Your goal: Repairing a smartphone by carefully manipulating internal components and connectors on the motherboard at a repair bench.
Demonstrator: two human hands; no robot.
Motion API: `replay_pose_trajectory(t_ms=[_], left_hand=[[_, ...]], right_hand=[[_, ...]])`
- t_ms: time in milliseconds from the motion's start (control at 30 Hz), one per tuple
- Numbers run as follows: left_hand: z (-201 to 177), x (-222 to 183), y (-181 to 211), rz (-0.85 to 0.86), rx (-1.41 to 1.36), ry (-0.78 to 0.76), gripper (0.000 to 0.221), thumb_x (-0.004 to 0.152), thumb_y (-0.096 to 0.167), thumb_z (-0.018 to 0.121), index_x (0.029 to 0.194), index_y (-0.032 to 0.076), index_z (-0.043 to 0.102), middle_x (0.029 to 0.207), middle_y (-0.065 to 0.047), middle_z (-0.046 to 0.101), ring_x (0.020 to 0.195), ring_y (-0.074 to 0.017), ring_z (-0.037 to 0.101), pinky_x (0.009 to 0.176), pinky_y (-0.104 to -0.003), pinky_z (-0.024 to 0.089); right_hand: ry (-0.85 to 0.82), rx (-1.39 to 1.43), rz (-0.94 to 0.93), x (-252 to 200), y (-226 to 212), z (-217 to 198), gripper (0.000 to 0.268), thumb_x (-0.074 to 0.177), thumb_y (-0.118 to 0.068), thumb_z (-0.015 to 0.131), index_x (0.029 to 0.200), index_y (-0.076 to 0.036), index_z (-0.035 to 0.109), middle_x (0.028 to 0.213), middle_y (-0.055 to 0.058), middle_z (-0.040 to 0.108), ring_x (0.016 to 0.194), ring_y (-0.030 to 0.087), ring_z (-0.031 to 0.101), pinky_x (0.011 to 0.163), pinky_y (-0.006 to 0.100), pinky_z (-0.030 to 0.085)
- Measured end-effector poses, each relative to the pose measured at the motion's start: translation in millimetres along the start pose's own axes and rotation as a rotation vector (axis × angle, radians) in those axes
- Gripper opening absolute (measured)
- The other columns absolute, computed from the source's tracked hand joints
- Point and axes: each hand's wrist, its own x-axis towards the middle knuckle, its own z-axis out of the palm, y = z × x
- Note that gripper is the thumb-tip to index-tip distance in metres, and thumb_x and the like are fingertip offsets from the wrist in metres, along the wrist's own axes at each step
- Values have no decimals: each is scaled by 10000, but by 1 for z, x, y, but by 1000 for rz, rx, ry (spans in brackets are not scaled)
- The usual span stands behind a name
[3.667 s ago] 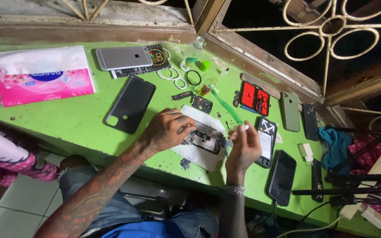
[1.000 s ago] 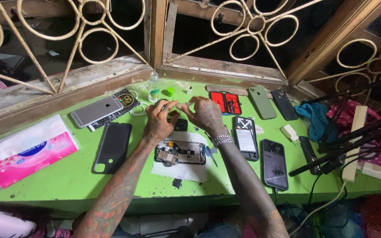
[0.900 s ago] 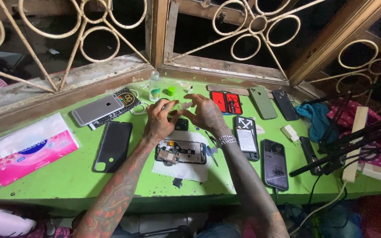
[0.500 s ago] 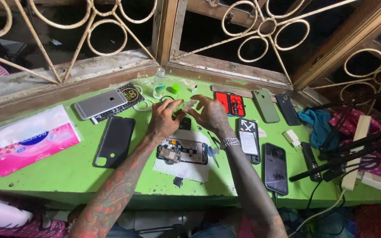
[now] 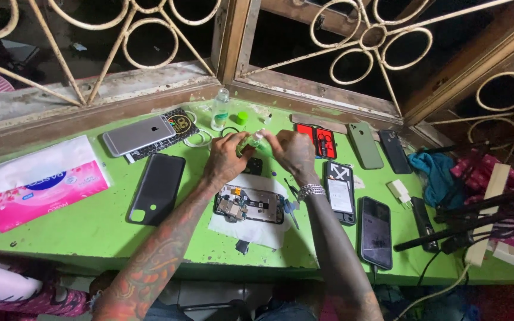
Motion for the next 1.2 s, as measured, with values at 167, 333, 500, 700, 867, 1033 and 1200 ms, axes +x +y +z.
replay_pose_trajectory(t_ms=[167, 333, 500, 700, 867, 1033, 1200], left_hand=[[-10, 2, 6, -70, -77, 9, 450, 721, 157, 907, 1126, 71, 730, 864, -134, 732, 841, -339, 747, 772, -425, 588], [-12, 6, 12, -200, -53, -97, 453, 757, 177, 885, 1168, 71, 727, 887, -168, 760, 872, -345, 758, 796, -423, 604], [-12, 5, 14, -256, -3, -141, 552, 752, 205, 870, 1251, 54, 689, 907, -215, 760, 921, -384, 750, 832, -471, 604], [-42, 22, 46, -204, -87, -79, 814, 752, 72, 892, 1451, -71, 500, 1087, -313, 721, 1067, -464, 698, 1017, -588, 500], [-57, 14, 50, -43, 7, -49, 418, 807, 178, 861, 1183, 199, 682, 933, -30, 733, 984, -260, 700, 957, -493, 476], [-92, -6, 116, 110, 8, -422, 120, 856, 85, 798, 962, 141, 795, 806, -82, 760, 876, -272, 731, 969, -491, 510], [-70, -45, 97, 275, 194, -759, 97, 878, 334, 748, 957, 317, 802, 920, 3, 733, 1021, -217, 626, 922, -388, 434]], right_hand=[[-67, -76, 157, 6, 49, 37, 112, 860, -428, 751, 873, -326, 795, 736, -49, 736, 795, 252, 747, 744, 430, 630], [-188, -85, 96, -7, 69, 49, 198, 831, -306, 773, 1024, -273, 801, 894, 30, 755, 936, 280, 735, 825, 457, 639], [-199, -129, 32, -14, 64, 49, 187, 864, -253, 764, 1045, -227, 806, 958, 68, 711, 994, 298, 710, 876, 450, 623], [42, -70, -129, -20, 72, 47, 152, 884, -206, 755, 1018, -138, 778, 914, 106, 686, 946, 315, 688, 843, 467, 607], [289, 224, -225, -35, 65, 27, 132, 918, -99, 763, 1047, -70, 764, 871, 128, 665, 812, 295, 711, 702, 411, 610], [395, 478, -183, -78, 39, -7, 130, 997, -33, 684, 1107, -22, 752, 897, 116, 644, 787, 213, 716, 672, 331, 639], [344, 731, -127, -127, 23, -18, 141, 968, 8, 682, 1086, 45, 751, 902, 155, 639, 717, 261, 760, 610, 372, 664]])
